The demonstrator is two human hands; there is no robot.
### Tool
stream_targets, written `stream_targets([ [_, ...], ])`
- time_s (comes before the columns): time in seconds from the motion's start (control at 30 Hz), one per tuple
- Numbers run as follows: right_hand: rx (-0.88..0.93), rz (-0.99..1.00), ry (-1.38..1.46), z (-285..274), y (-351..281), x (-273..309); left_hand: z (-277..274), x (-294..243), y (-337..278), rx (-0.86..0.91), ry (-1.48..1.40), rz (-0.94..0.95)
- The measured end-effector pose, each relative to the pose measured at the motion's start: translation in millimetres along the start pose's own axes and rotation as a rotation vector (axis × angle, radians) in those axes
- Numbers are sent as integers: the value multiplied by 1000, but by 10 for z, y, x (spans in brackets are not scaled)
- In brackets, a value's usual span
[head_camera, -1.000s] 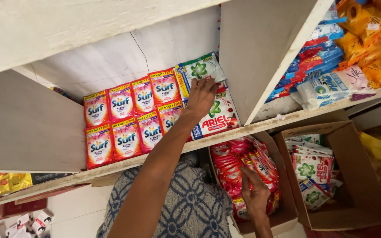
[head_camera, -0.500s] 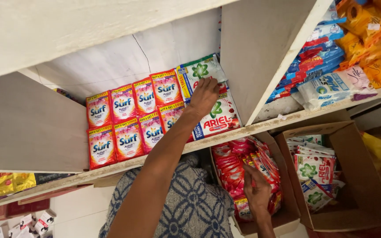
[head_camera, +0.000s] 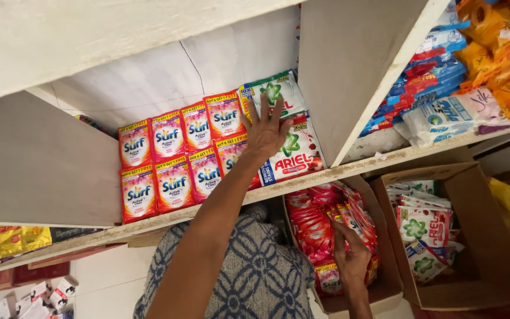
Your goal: Organizing and arranging laundry detergent sachets on a store shelf.
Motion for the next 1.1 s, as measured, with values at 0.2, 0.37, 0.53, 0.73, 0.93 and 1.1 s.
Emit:
stream_targets([
  [0.2,-19,43,-5,35,-38,-188,509,321,186,-409,-145,5],
  [0.37,11,111,67,21,-9,-234,659,567,412,-407,-469,-137],
  [0.53,-1,135,149,-57,37,-117,762,679,336,-527,-453,-2],
  [0.73,-19,220,91,-237,95,88,-49,-91,-670,-572,-569,229],
  [0.93,-142,119,101,-343,166,-2,-144,-900,-1634,-475,-629,457],
  [1.1,-234,148,179,-586,187,-272,73,-1542,-2194,-158,-708,623],
])
Point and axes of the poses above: each hand's wrist, its own y-axis towards the middle knuckle, its own z-axis out of the palm, x = y × z, the point moved 1 cm from there along y, towards the middle knuckle, and after that the axes turned 6 degrees about y, right-handed, at the moved point
